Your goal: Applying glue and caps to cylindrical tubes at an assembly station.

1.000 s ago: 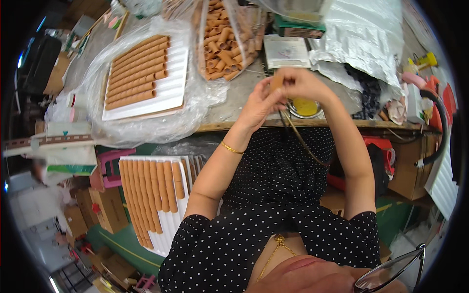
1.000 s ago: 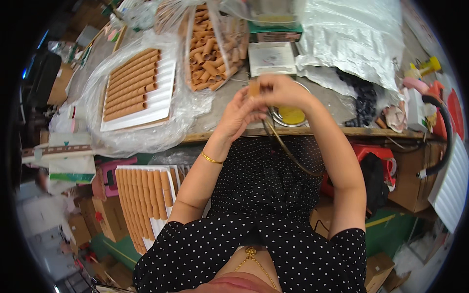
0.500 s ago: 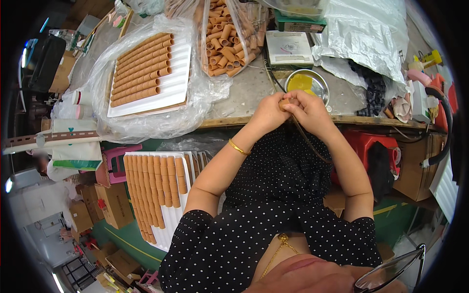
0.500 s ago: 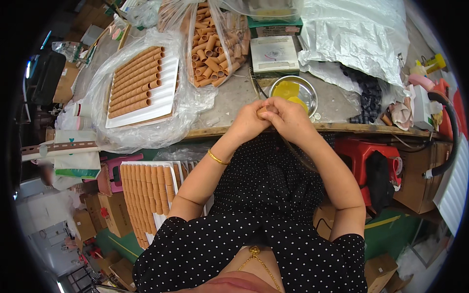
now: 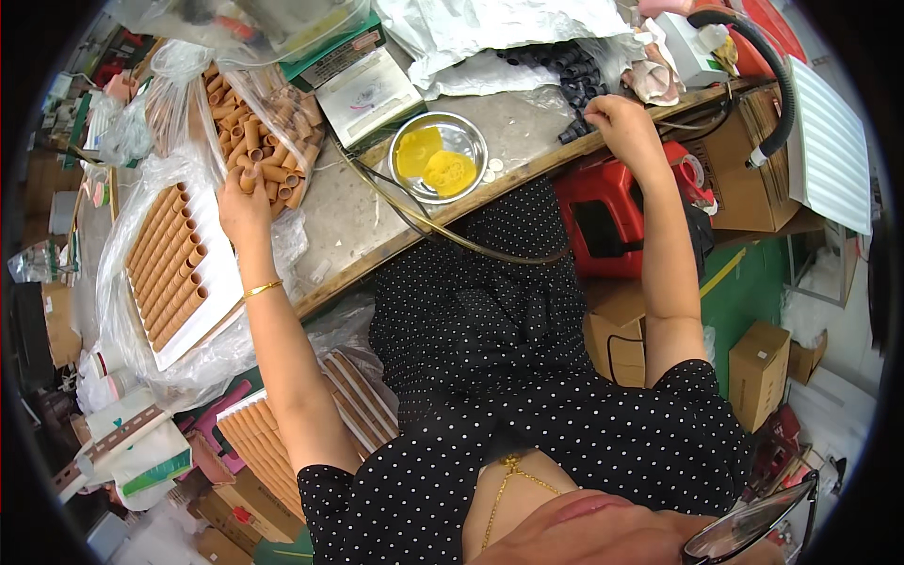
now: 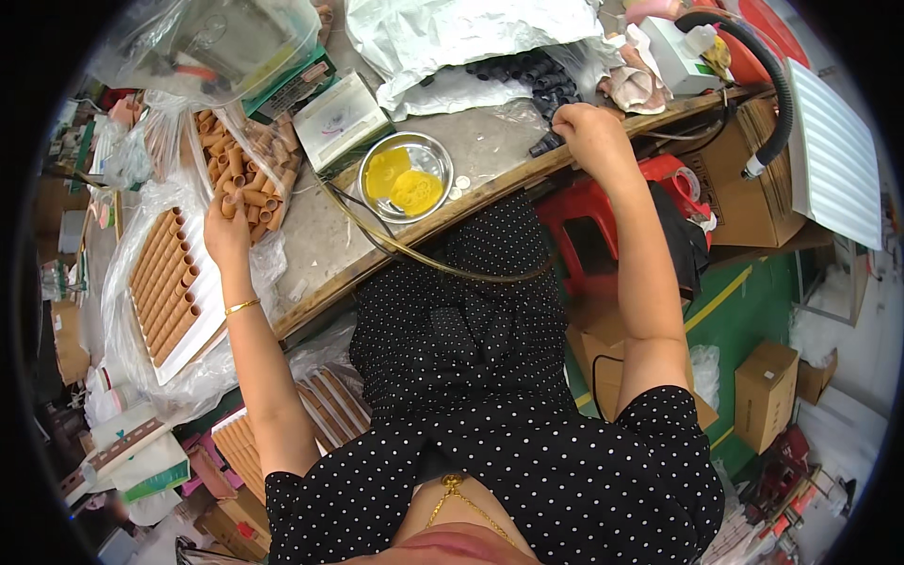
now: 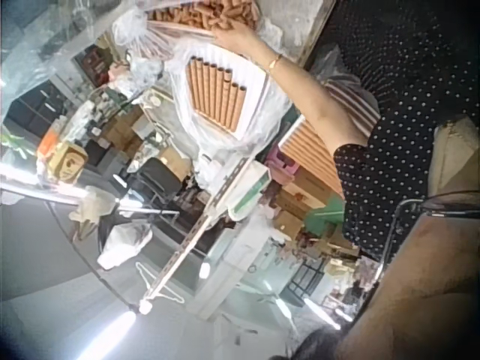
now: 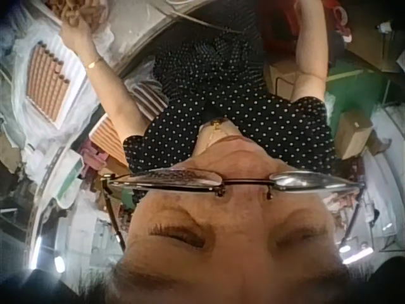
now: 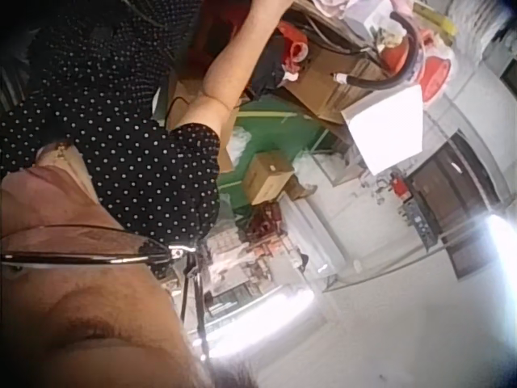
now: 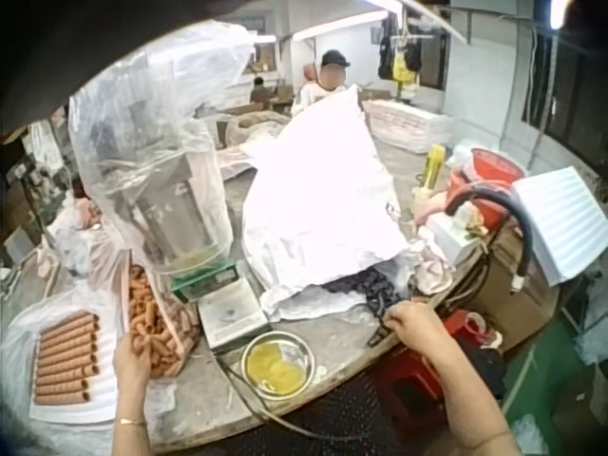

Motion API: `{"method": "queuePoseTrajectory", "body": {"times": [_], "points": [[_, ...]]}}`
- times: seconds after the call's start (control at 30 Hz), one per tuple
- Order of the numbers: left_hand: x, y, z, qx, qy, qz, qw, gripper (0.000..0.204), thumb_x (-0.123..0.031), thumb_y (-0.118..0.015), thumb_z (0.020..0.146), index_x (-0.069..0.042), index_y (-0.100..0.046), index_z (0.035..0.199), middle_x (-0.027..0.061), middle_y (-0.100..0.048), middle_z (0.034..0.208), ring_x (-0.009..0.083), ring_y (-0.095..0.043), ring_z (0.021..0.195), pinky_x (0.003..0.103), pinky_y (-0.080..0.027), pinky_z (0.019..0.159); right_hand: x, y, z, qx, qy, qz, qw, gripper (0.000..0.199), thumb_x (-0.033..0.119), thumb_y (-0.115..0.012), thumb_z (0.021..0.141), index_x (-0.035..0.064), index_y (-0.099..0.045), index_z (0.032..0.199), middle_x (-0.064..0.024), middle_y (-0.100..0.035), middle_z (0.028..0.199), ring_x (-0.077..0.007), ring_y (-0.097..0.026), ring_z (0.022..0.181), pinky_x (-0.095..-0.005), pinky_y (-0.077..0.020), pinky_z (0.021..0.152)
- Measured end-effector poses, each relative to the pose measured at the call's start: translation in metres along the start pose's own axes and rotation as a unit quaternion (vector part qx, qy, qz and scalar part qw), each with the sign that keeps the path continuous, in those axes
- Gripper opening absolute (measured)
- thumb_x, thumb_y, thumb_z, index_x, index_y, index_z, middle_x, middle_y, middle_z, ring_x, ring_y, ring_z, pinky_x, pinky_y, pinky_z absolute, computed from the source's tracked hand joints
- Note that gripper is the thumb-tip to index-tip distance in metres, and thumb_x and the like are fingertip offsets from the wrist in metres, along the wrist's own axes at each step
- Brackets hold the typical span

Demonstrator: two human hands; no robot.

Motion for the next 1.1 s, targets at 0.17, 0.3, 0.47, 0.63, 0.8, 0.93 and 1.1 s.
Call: {"method": "queuePoseTrajectory", "body": {"times": [0.17,0.3,0.47,0.63,0.8,0.93,1.1], "points": [[-0.010,-0.008,0.002,0.049,0.001,0.016,0.999,0.029,-0.032,-0.062,0.081,-0.011,-0.064,0.102,0.0198,-0.063,0.090,0.0350,-0.059,0.087,0.040,-0.047,0.077,-0.004,-0.021,-0.003,0.023,0.095,-0.056,0.994,0.017,0.009,-0.058,0.077,0.0080,-0.062,0.094,-0.0141,-0.061,0.089,-0.0341,-0.061,0.078,-0.0428,-0.0478,0.070],[-0.013,-0.013,0.003,0.054,-0.066,0.045,0.995,0.027,-0.027,-0.063,0.079,-0.011,-0.064,0.102,0.0187,-0.063,0.089,0.0349,-0.059,0.086,0.041,-0.047,0.076,-0.003,-0.038,0.006,0.081,0.103,-0.171,0.977,0.014,0.009,-0.054,0.074,0.0093,-0.063,0.085,-0.0158,-0.061,0.083,-0.0335,-0.062,0.077,-0.0432,-0.0501,0.065],[-0.011,-0.002,-0.003,-0.058,-0.149,-0.073,0.984,0.022,-0.015,-0.066,0.077,-0.009,-0.066,0.097,0.0163,-0.063,0.086,0.0339,-0.058,0.082,0.039,-0.047,0.077,0.025,-0.027,0.015,0.016,0.076,-0.127,0.989,0.008,0.012,-0.059,0.079,0.0053,-0.061,0.084,-0.0122,-0.058,0.083,-0.0318,-0.060,0.079,-0.0414,-0.0467,0.066],[-0.023,0.003,-0.025,-0.046,-0.001,-0.406,0.913,0.022,-0.012,-0.067,0.080,-0.002,-0.064,0.099,0.0086,-0.064,0.088,0.0193,-0.061,0.081,0.030,-0.049,0.072,0.113,-0.054,0.014,-0.013,0.247,0.136,0.959,0.011,0.010,-0.062,0.079,0.0051,-0.060,0.089,-0.0067,-0.059,0.093,-0.0264,-0.058,0.084,-0.0324,-0.0474,0.071],[-0.060,-0.011,-0.075,0.070,0.087,-0.607,0.787,0.021,-0.010,-0.064,0.084,0.002,-0.061,0.101,0.0045,-0.060,0.085,0.0122,-0.059,0.071,0.023,-0.050,0.066,0.159,-0.098,0.023,-0.009,0.300,0.037,0.953,0.009,0.012,-0.056,0.078,0.0092,-0.061,0.085,-0.0053,-0.055,0.088,-0.0245,-0.058,0.085,-0.0359,-0.0479,0.069],[-0.067,-0.020,-0.107,0.151,0.182,-0.647,0.724,0.024,-0.014,-0.065,0.084,0.002,-0.059,0.100,0.0063,-0.061,0.084,0.0116,-0.058,0.066,0.021,-0.048,0.060,0.168,-0.115,0.027,0.026,0.310,-0.027,0.950,0.013,0.010,-0.051,0.077,0.0090,-0.062,0.083,-0.0065,-0.051,0.087,-0.0243,-0.056,0.087,-0.0368,-0.0480,0.070],[-0.077,-0.038,-0.122,0.224,0.267,-0.727,0.591,0.027,-0.020,-0.064,0.085,0.002,-0.056,0.099,0.0078,-0.061,0.081,0.0121,-0.057,0.065,0.022,-0.046,0.058,0.173,-0.111,0.029,0.072,0.284,-0.021,0.956,0.009,0.008,-0.056,0.076,0.0081,-0.062,0.081,-0.0081,-0.053,0.088,-0.0242,-0.058,0.087,-0.0369,-0.0483,0.068]]}}
Point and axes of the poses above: each hand's wrist, its own z-axis towards the middle knuckle, its own y-axis out of the back of the hand, x = y × z, the point moved 5 cm from there along z, towards the middle knuckle
